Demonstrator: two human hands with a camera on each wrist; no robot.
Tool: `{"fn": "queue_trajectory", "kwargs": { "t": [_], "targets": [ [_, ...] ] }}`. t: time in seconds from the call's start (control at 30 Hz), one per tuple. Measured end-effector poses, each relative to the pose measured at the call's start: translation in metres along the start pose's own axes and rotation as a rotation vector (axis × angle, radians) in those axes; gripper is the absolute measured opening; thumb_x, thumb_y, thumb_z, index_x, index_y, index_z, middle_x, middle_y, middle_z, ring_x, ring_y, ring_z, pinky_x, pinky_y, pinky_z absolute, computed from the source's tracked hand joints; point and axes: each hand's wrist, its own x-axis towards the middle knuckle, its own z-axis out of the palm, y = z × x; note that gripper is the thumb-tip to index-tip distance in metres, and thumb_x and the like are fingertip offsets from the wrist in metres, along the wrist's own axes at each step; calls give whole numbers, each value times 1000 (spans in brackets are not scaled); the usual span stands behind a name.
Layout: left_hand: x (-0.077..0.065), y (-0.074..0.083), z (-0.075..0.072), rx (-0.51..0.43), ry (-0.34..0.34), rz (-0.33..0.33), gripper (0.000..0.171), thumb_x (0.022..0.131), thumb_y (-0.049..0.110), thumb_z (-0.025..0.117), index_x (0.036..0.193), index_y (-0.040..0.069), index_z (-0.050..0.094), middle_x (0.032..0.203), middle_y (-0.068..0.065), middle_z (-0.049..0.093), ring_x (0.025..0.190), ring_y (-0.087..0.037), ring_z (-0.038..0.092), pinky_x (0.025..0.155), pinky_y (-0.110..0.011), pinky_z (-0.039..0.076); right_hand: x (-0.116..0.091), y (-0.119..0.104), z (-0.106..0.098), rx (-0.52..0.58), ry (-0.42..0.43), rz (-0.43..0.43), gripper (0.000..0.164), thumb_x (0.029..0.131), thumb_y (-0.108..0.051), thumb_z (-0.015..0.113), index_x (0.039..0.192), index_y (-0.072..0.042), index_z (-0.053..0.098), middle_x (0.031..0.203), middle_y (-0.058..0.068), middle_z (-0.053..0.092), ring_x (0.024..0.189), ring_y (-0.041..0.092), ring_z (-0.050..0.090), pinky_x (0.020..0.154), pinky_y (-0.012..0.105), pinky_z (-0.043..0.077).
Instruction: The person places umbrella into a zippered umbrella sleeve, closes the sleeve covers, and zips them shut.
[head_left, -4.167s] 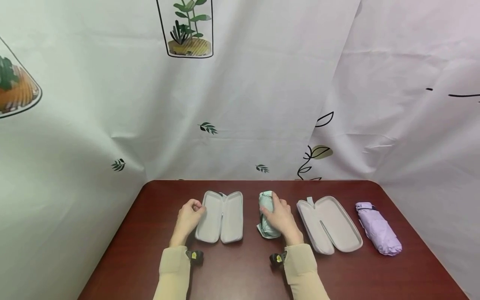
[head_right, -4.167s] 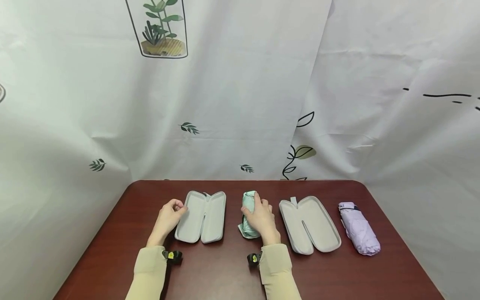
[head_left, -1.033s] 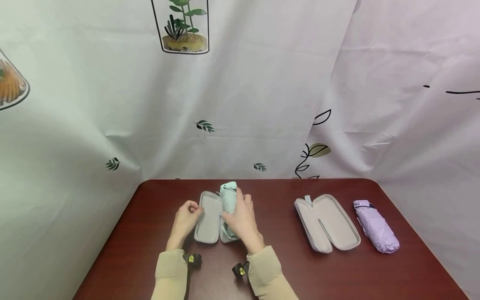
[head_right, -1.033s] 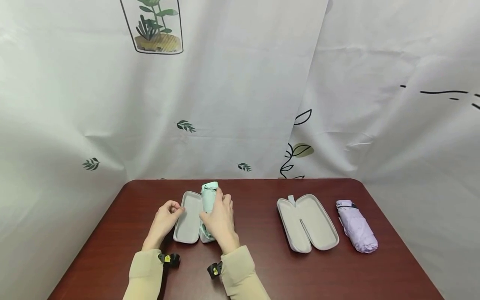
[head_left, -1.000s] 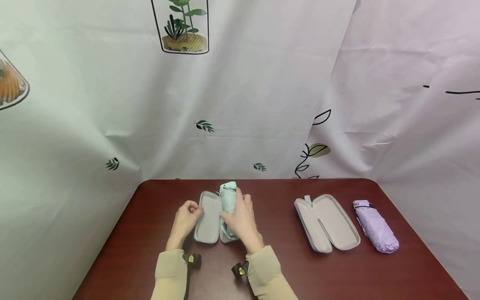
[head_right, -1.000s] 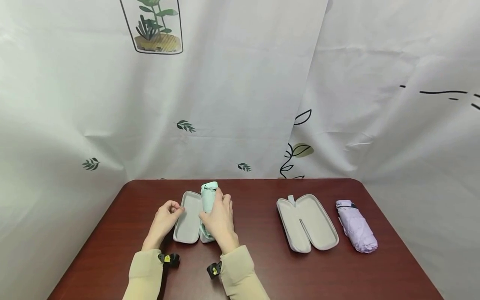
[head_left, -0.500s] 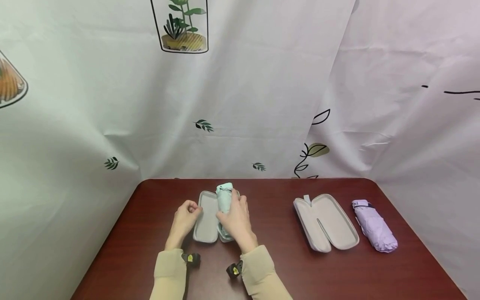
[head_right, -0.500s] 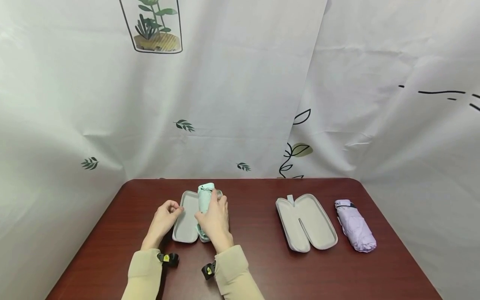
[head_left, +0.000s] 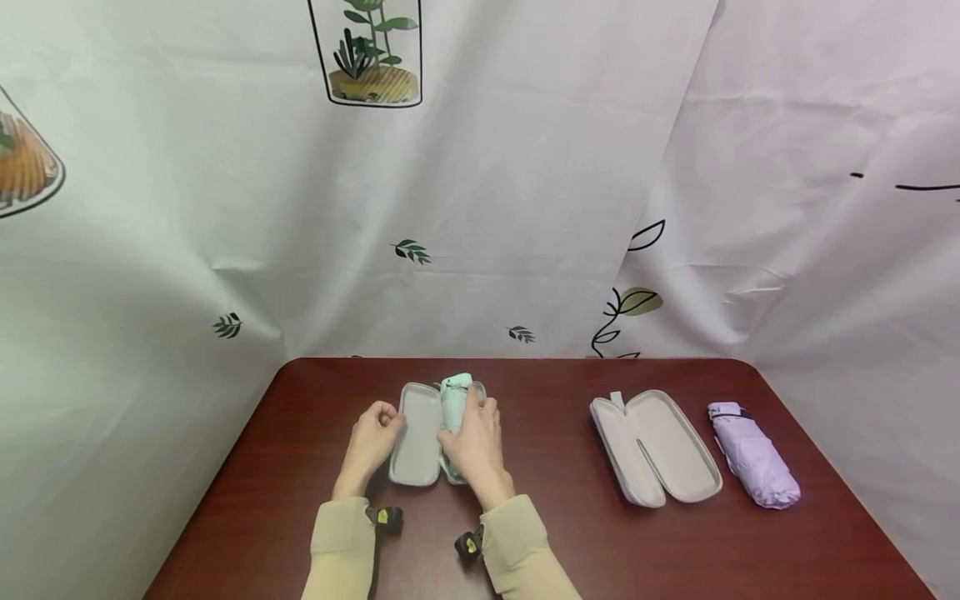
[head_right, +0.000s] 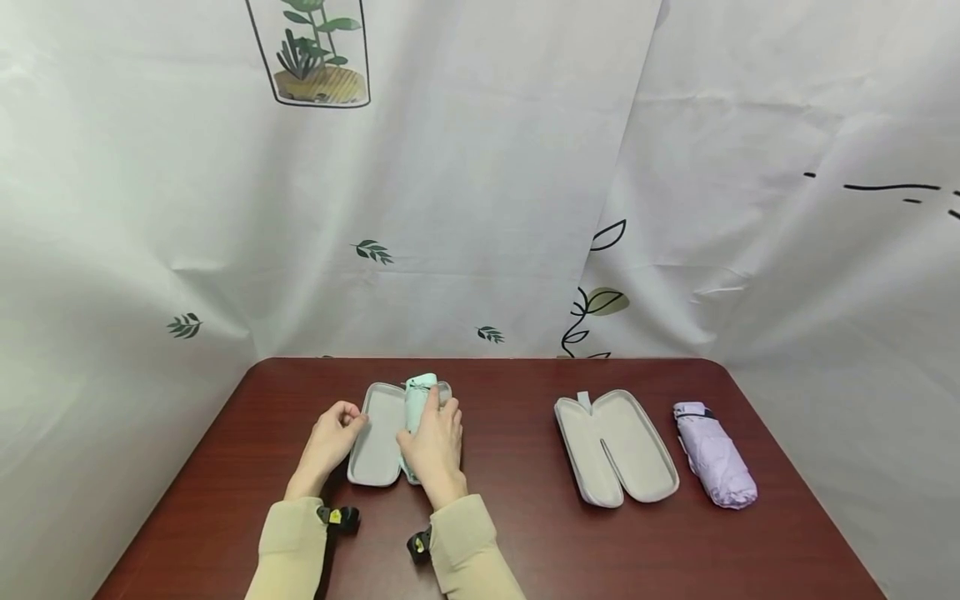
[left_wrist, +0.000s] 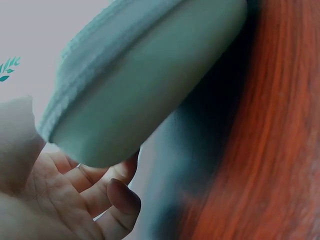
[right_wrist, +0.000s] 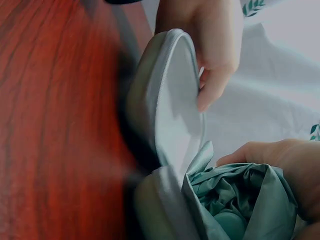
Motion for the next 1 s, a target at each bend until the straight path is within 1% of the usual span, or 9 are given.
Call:
{"fn": "queue_trajectory", "kwargs": {
  "t": [0.13,0.33,0.6,0.7,0.87,1.0],
  "targets": [
    [-1,0,-1,6,-1,1,13,92,18,61,92,7,56,80,-4,51,70,-18,48,64,-33,38,0,6,5,-11,3,15,85,77,-23,78,148,0,36,120,24,46,106,36,50,85,48,45],
    [-2,2,-2,-5,-1,5,12,92,17,60,93,6,56,80,-5,51,70,-18,48,64,-33,38,1,14,10,-8,24,24,86,75,-22,80,146,1,38,117,25,46,105,38,49,85,51,44],
    [-2,3,-2,-11,12,11,12,91,17,61,91,7,56,79,-5,51,69,-19,48,64,-33,38,1,16,9,-26,14,28,83,76,-23,80,143,3,40,115,27,46,106,41,48,87,54,42],
    [-3,3,-3,-12,17,11,12,91,17,61,90,7,56,78,-5,51,68,-19,48,64,-33,38,1,15,8,-50,0,33,82,77,-25,79,144,2,41,116,29,45,106,42,47,87,55,42],
    [-3,4,-2,-14,9,7,11,91,17,61,91,7,56,79,-4,51,69,-19,48,64,-33,38,1,14,10,-98,-37,47,81,80,-26,76,147,-2,39,125,33,42,113,43,44,91,56,40],
    [-2,4,-2,-10,9,6,12,91,17,61,91,7,57,79,-4,52,70,-18,48,65,-33,38,2,13,13,-127,-69,45,82,82,-25,73,149,-1,34,135,31,39,120,42,41,93,54,38]
  ]
}}
